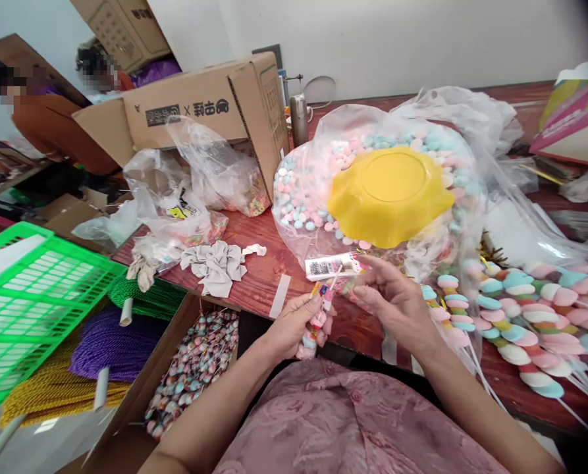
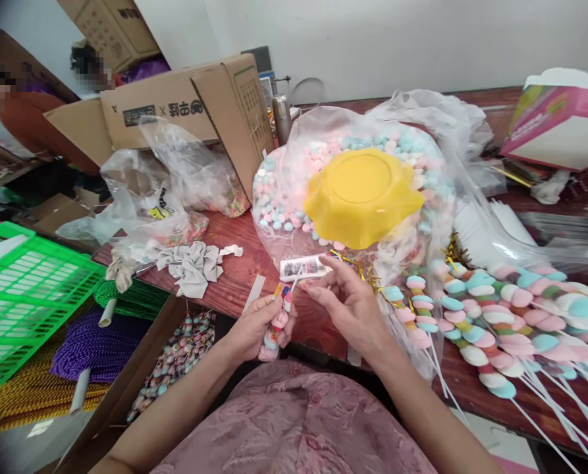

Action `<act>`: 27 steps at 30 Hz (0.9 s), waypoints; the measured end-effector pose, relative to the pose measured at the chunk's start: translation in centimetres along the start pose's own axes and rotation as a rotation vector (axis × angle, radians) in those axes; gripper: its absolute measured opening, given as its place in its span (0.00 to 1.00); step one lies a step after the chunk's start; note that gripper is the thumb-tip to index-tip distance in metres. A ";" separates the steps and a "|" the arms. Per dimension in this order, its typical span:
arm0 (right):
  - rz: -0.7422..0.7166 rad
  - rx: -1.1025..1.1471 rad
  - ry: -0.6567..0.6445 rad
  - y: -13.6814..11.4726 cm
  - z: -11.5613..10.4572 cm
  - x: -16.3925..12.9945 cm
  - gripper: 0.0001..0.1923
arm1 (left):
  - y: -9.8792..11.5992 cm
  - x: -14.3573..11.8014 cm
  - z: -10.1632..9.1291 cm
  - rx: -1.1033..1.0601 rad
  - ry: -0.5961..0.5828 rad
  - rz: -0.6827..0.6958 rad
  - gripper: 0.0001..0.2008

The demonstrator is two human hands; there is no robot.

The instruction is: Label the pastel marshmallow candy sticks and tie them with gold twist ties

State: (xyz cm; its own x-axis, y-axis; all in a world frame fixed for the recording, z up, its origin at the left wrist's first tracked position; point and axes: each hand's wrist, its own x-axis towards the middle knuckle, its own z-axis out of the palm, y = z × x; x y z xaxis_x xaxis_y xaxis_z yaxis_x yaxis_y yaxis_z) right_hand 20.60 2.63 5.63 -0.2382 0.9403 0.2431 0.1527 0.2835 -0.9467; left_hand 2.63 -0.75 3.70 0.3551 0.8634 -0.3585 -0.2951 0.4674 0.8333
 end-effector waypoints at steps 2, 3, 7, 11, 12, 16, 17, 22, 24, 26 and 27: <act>0.020 0.065 -0.027 0.4 0.7 -0.8 0.11 | 0.2 -0.1 0.0 0.009 -0.046 -0.007 0.26; 0.003 0.067 -0.042 0.4 1.1 -1.2 0.05 | 0.2 -0.2 0.0 0.035 -0.071 -0.020 0.27; -0.103 -0.006 0.050 0.0 2.8 -2.3 0.13 | 0.4 -1.0 -0.3 0.214 -0.174 -0.073 0.25; -0.116 -0.095 0.103 -0.3 3.3 -2.5 0.13 | 1.2 -1.1 -0.9 0.304 -0.312 -0.097 0.23; -0.133 -0.116 0.124 -0.3 3.2 -2.6 0.11 | 1.4 -1.0 -0.9 0.271 -0.332 -0.104 0.22; -0.534 -0.509 0.138 -1.3 1.2 -2.8 0.11 | 1.7 -0.9 -0.9 0.109 -0.376 -0.154 0.21; -0.656 -0.657 0.071 -1.7 0.4 -2.8 0.14 | 1.7 -0.8 -1.0 0.096 -0.391 -0.179 0.22; -0.848 -0.974 -0.374 -3.1 -2.1 -3.3 0.13 | 1.6 -0.7 -1.3 0.195 -0.635 -0.441 0.25; -0.818 -0.973 -0.481 -2.9 -2.2 -3.9 0.13 | 2.0 -0.8 -1.1 0.333 -0.747 -0.515 0.25; -0.684 -0.955 -0.562 -2.4 -1.9 -4.5 0.12 | 2.4 -1.2 -0.6 0.600 -0.769 -0.423 0.23; -0.570 -0.928 -0.590 -2.1 -1.7 -4.8 0.11 | 2.6 -1.5 -0.3 0.778 -0.731 -0.297 0.20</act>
State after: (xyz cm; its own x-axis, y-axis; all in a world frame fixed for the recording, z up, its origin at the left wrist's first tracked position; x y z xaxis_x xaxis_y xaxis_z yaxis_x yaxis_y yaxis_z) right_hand 23.04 -2.12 6.80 -0.8523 0.4786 0.2109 0.4500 0.8766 -0.1707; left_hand 1.10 -0.75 6.31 0.8332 0.2964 -0.4669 0.4352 0.1693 0.8842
